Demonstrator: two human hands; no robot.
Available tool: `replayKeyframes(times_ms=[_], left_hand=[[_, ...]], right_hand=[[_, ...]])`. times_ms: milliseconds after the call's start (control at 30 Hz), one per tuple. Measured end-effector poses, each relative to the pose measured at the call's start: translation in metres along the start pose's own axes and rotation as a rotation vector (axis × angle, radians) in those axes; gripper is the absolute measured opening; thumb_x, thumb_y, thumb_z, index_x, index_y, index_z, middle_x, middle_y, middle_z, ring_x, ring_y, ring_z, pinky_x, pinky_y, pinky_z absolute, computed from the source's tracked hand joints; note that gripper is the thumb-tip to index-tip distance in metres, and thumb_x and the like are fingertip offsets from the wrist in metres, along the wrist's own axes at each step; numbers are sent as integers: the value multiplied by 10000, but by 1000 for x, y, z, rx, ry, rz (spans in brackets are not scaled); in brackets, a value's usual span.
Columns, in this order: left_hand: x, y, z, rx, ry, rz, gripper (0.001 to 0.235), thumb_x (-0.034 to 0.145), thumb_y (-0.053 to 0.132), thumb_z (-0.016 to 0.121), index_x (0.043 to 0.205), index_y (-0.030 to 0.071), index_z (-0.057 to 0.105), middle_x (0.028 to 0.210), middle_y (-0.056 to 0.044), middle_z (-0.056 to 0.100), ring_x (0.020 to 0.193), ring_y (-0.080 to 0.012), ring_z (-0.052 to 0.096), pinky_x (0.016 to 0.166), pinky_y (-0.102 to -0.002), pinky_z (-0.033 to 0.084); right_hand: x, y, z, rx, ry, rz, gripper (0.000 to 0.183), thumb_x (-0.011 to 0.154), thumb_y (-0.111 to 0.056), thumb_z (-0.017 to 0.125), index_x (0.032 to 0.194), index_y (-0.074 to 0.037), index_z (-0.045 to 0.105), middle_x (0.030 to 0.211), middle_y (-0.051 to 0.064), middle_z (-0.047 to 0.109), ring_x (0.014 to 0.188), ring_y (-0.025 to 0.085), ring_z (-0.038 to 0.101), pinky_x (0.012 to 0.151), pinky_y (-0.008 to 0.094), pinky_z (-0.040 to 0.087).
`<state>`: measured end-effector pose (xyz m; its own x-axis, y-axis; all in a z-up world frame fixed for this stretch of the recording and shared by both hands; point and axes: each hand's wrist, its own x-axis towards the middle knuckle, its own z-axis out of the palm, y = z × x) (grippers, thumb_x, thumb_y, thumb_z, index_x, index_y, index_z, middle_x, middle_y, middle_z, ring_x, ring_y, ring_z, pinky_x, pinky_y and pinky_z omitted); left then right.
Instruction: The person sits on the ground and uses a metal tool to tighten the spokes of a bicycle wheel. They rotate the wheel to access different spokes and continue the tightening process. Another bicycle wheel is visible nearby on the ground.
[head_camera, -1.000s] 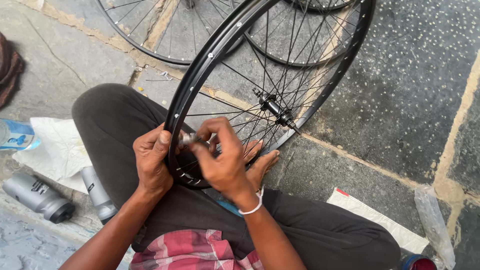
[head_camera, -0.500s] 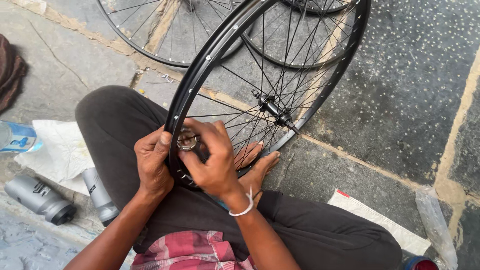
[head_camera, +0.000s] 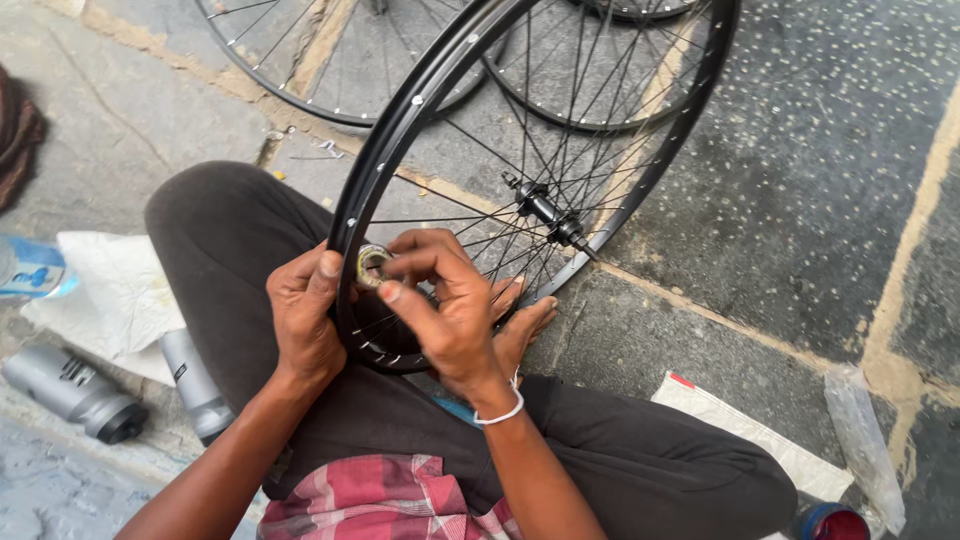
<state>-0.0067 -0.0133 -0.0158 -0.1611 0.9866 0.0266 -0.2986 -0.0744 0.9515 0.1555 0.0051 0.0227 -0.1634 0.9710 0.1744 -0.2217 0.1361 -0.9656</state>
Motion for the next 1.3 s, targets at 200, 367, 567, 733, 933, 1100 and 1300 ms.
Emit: replayKeyframes(times_ms=[200, 367, 567, 733, 933, 1100, 1300], left_hand=[[0, 6, 10, -24, 7, -26, 436, 997, 404, 691, 1074, -24, 715, 875, 8, 658, 751, -50, 522, 668, -224, 393], [2, -3, 1, -32, 11, -22, 424, 1039, 397, 698, 975, -22, 711, 811, 4, 630, 714, -52, 525, 637, -213, 399], [1, -12, -2, -50, 33, -6, 339, 1043, 355, 704, 955, 30, 664, 837, 8, 642, 713, -37, 555, 642, -196, 446], [3, -6, 3, -96, 12, 15, 288, 1034, 313, 718, 1023, 43, 620, 887, -13, 677, 758, -49, 613, 697, -212, 514], [7, 5, 13, -47, 20, 40, 301, 998, 323, 692, 1074, 42, 617, 901, -29, 673, 781, -81, 650, 715, -232, 536], [3, 10, 17, 94, 43, 124, 400, 1111, 371, 559, 976, 13, 675, 901, -43, 678, 803, -95, 642, 756, -261, 529], [13, 34, 23, 290, 50, 169, 470, 1125, 395, 501, 915, 8, 667, 830, -7, 632, 731, -56, 550, 683, -228, 456]], right_hand=[[-2, 11, 15, -477, 74, -117, 499, 822, -29, 710, 1315, -4, 641, 1081, 103, 675, 942, 189, 579, 835, 313, 496], [-9, 7, -6, -170, -42, -176, 194, 1001, -75, 710, 1184, -10, 697, 1228, 122, 659, 1073, 196, 638, 935, 321, 527], [-9, 12, 6, -351, 60, -182, 202, 980, -125, 725, 1144, -39, 644, 1242, 110, 659, 976, 198, 663, 778, 302, 543], [1, 10, 3, -729, 20, -432, 332, 979, -78, 685, 1292, 9, 617, 1150, 115, 681, 985, 267, 634, 853, 387, 532], [-1, 17, 1, -540, 51, -304, 223, 984, -117, 721, 1179, -40, 644, 1099, 97, 721, 955, 237, 677, 739, 319, 547], [1, 26, -4, -289, 204, -195, 290, 971, -141, 712, 1210, -34, 584, 1135, 113, 699, 1013, 223, 697, 802, 311, 567], [-1, 11, -9, -652, 73, -304, 208, 986, -138, 705, 1164, -30, 703, 1095, 125, 710, 1017, 261, 698, 860, 371, 574]])
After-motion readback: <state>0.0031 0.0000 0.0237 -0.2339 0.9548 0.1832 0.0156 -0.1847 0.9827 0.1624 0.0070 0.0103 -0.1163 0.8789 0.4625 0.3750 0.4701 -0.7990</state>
